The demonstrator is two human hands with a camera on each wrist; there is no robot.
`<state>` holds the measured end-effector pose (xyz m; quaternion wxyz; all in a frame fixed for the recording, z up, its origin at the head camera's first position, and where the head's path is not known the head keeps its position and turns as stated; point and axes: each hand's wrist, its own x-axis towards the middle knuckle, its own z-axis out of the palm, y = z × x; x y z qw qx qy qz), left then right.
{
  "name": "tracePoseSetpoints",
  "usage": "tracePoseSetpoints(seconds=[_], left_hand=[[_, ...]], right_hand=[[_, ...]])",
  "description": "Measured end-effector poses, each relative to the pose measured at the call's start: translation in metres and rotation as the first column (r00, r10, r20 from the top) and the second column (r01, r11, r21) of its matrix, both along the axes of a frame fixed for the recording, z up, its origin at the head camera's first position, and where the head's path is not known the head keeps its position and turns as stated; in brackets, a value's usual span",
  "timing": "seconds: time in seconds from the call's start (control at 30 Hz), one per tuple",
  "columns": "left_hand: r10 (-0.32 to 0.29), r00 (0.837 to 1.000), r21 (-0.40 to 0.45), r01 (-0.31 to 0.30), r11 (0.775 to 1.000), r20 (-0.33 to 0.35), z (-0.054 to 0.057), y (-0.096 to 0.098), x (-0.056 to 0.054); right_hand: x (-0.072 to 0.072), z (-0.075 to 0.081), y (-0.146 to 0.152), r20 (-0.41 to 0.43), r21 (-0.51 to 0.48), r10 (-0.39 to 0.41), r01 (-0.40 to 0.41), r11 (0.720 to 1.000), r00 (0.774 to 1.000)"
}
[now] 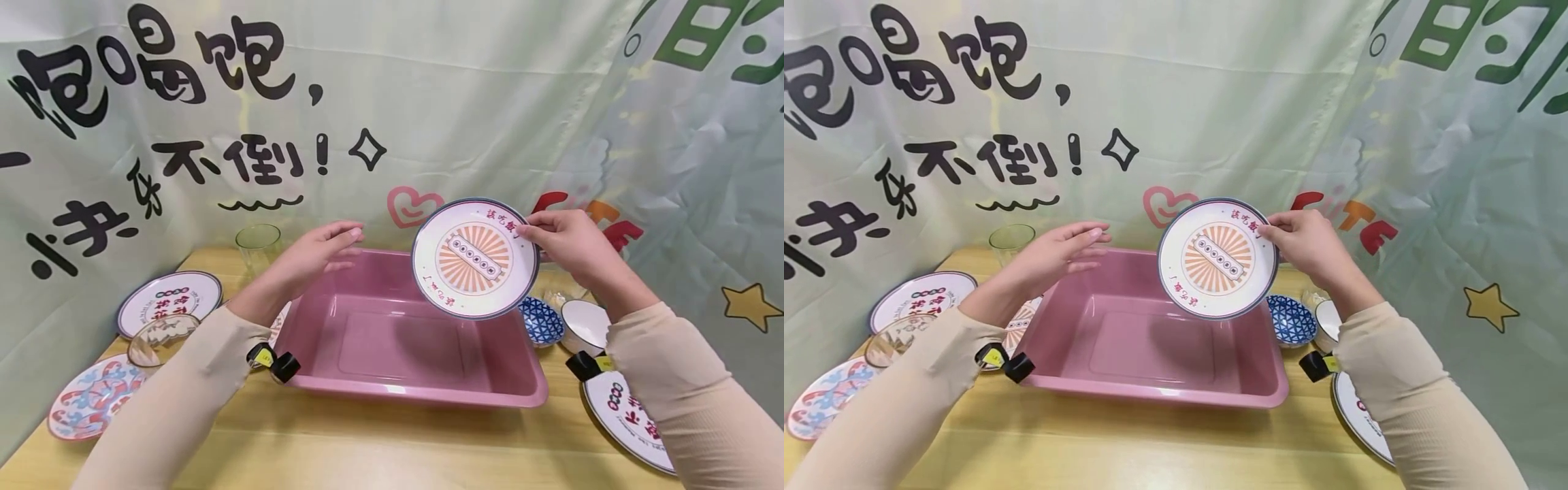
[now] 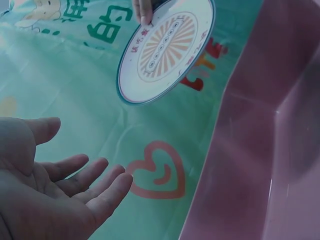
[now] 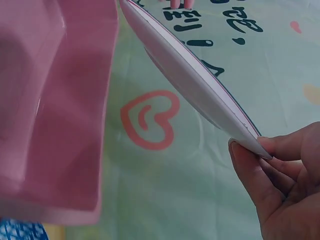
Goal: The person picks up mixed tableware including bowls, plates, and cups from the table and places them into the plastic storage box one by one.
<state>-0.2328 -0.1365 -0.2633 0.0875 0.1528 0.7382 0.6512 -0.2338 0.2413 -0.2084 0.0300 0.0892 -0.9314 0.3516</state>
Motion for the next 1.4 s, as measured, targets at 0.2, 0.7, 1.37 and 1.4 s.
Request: tracePoseSetpoints(seconds=[0.2, 0.7, 1.37, 1.4], left_hand=[[0.029, 0.999, 0.026, -0.030, 0.999, 0.046, -0.001, 0.007, -0.015], [0.149, 0.967, 0.118, -0.176, 0.977, 0.208, -0.029, 0.033, -0.051], [0.419, 0.905, 0.003, -0.420, 0.907, 0.081, -0.061, 0.036, -0.065], [0.433, 0.900, -0.024, -0.432, 0.902, 0.059, -0.062, 0.035, -0.065]], right_hand=[[-0.012, -0.010, -0.014, 0.065, -0.134, 0.025, -0.016, 0.991, 0.998], [-0.040, -0.045, -0.049, 0.143, -0.320, 0.051, -0.003, 0.947, 0.988], [-0.074, -0.088, -0.081, 0.276, -0.419, 0.092, 0.033, 0.908, 0.957], [-0.075, -0.091, -0.083, 0.278, -0.418, 0.095, 0.032, 0.908, 0.956]])
